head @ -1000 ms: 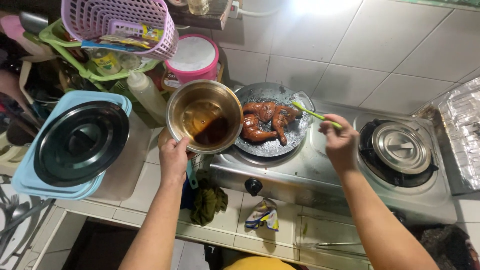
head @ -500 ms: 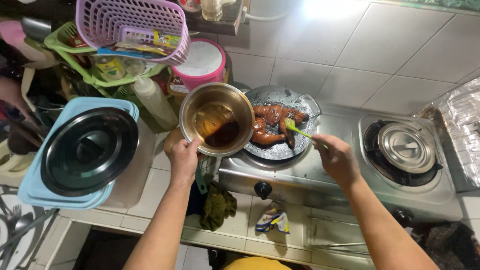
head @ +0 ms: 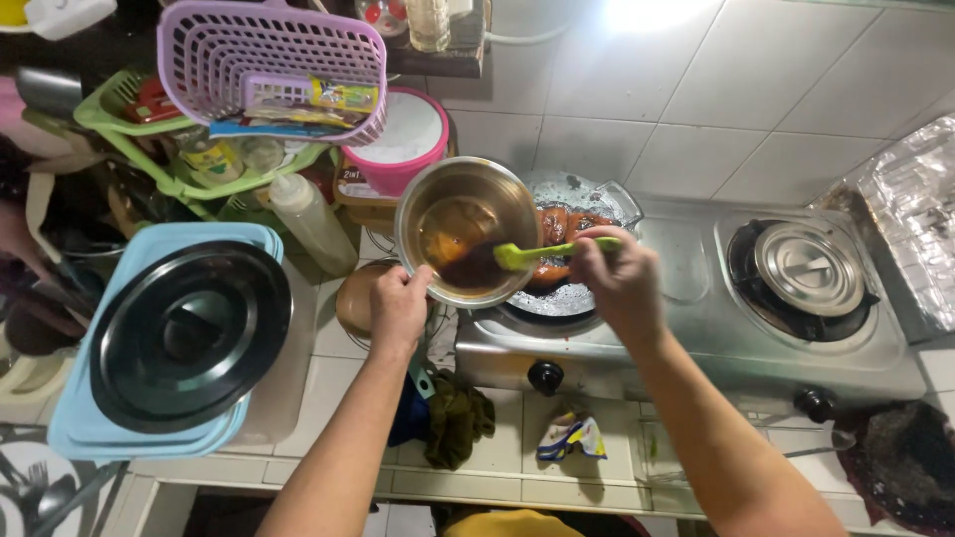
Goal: Grilling chicken on a stovetop griddle and applying sauce with a brush.
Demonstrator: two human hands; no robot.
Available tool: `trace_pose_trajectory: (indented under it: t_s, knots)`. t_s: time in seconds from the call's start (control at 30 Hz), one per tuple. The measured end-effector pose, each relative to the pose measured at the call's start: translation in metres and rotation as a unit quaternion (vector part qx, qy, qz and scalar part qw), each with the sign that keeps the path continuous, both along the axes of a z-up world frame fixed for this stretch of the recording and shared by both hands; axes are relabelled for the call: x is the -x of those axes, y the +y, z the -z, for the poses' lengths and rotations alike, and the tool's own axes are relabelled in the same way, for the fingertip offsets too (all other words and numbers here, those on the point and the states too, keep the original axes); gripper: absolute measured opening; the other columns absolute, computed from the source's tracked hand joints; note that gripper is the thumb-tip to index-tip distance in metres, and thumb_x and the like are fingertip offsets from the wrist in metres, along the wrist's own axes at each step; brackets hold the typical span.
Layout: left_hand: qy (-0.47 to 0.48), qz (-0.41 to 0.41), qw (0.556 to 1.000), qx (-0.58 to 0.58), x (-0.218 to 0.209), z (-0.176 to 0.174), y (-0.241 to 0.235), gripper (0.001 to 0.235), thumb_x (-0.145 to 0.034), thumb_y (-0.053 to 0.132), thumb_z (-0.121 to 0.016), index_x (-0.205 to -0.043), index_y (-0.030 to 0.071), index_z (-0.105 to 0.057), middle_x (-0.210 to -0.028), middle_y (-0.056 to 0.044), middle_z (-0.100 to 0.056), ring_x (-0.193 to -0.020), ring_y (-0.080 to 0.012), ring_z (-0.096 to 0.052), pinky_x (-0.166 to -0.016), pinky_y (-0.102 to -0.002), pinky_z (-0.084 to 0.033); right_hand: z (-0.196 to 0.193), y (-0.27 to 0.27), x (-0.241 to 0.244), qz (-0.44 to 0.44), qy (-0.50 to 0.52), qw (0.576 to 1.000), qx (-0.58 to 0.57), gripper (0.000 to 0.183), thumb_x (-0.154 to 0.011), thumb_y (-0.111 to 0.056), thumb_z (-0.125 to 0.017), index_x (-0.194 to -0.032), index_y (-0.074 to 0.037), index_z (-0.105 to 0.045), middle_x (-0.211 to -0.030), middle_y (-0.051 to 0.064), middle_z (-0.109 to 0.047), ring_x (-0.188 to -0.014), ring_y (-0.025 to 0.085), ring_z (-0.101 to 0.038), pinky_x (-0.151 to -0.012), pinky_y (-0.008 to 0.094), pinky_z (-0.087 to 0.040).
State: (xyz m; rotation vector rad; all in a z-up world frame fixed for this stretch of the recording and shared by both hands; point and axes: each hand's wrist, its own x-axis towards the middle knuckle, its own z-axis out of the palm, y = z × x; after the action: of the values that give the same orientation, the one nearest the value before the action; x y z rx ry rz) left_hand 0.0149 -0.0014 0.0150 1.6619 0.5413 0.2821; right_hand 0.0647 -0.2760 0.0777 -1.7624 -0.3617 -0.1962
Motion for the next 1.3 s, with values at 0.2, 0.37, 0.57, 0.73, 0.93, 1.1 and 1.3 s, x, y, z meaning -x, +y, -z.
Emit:
trace_pose_trajectory:
  t_s: [0.2, 0.37, 0.57, 0.73, 0.93, 1.1, 1.3]
  knots:
    - [-0.014, 0.007, 1.000, 0.019, -0.008, -0.002, 0.001, 0.028, -0.088, 0.021, -0.068, -0.075, -0.004, -0.072, -0.063, -0.007, -0.067, -0.056, -0.0110, -0.059, -0.053, -0.033, -0.048, 0.015, 0.028, -0.005, 0.049, 0.103, 0.993, -0.038, 0.017, -0.101, -0.013, -0.061, -0.103, 0.002, -0.068, -0.077, 0.009, -0.072, -0.064, 0.010, -0.069, -0.056, 0.024, -0.059]
    - [0.003, 0.007, 0.999, 0.037, -0.010, -0.004, 0.006, 0.028, -0.089, 0.020, -0.069, -0.075, -0.005, -0.068, -0.064, -0.006, -0.068, -0.056, -0.0116, -0.063, -0.051, -0.031, -0.051, 0.023, 0.030, -0.008, 0.062, 0.096, 0.993, -0.031, 0.015, -0.101, -0.013, -0.061, -0.104, 0.000, -0.068, -0.077, 0.007, -0.072, -0.063, 0.010, -0.068, -0.055, 0.024, -0.058]
    - [-0.009, 0.012, 0.997, 0.081, -0.013, -0.002, -0.001, 0.027, -0.089, 0.016, -0.068, -0.073, -0.005, -0.068, -0.064, -0.006, -0.066, -0.056, -0.0109, -0.061, -0.050, -0.030, -0.050, 0.033, 0.018, -0.018, 0.052, 0.128, 0.986, -0.094, 0.016, -0.102, -0.014, -0.061, -0.104, 0.001, -0.066, -0.076, 0.008, -0.070, -0.061, 0.011, -0.066, -0.055, 0.025, -0.058]
    - [-0.017, 0.009, 0.994, 0.105, -0.018, -0.004, -0.012, 0.027, -0.090, 0.015, -0.067, -0.073, -0.005, -0.067, -0.065, -0.006, -0.067, -0.057, -0.0116, -0.061, -0.052, -0.030, -0.052, 0.043, 0.000, -0.034, 0.055, 0.199, 0.962, -0.180, 0.015, -0.101, -0.015, -0.060, -0.105, 0.000, -0.061, -0.076, 0.009, -0.068, -0.058, 0.013, -0.064, -0.052, 0.026, -0.056]
    - [-0.019, -0.012, 0.989, 0.147, -0.035, 0.015, -0.015, 0.022, -0.091, 0.016, -0.067, -0.083, -0.004, -0.069, -0.077, -0.007, -0.071, -0.065, -0.0127, -0.067, -0.058, -0.028, -0.057, 0.060, -0.045, -0.072, 0.048, 0.301, 0.906, -0.294, 0.019, -0.105, -0.017, -0.054, -0.104, 0.001, -0.060, -0.076, 0.009, -0.067, -0.057, 0.014, -0.061, -0.053, 0.026, -0.053]
    - [-0.017, -0.038, 0.979, 0.199, -0.037, 0.031, -0.005, 0.024, -0.096, 0.019, -0.064, -0.094, -0.005, -0.068, -0.092, -0.011, -0.072, -0.077, -0.0148, -0.070, -0.065, -0.028, -0.061, 0.034, -0.074, -0.091, 0.093, 0.295, 0.901, -0.305, 0.021, -0.105, -0.017, -0.051, -0.106, 0.001, -0.060, -0.077, 0.009, -0.066, -0.060, 0.016, -0.063, -0.058, 0.027, -0.058]
    - [0.008, -0.087, 0.981, 0.174, -0.011, 0.015, 0.006, 0.026, -0.096, 0.019, -0.063, -0.089, -0.005, -0.069, -0.094, -0.012, -0.074, -0.080, -0.0164, -0.072, -0.070, -0.031, -0.064, 0.065, -0.068, -0.124, 0.120, 0.185, 0.957, -0.189, 0.017, -0.104, -0.012, -0.056, -0.111, 0.003, -0.058, -0.078, 0.013, -0.068, -0.057, 0.017, -0.067, -0.051, 0.029, -0.057]
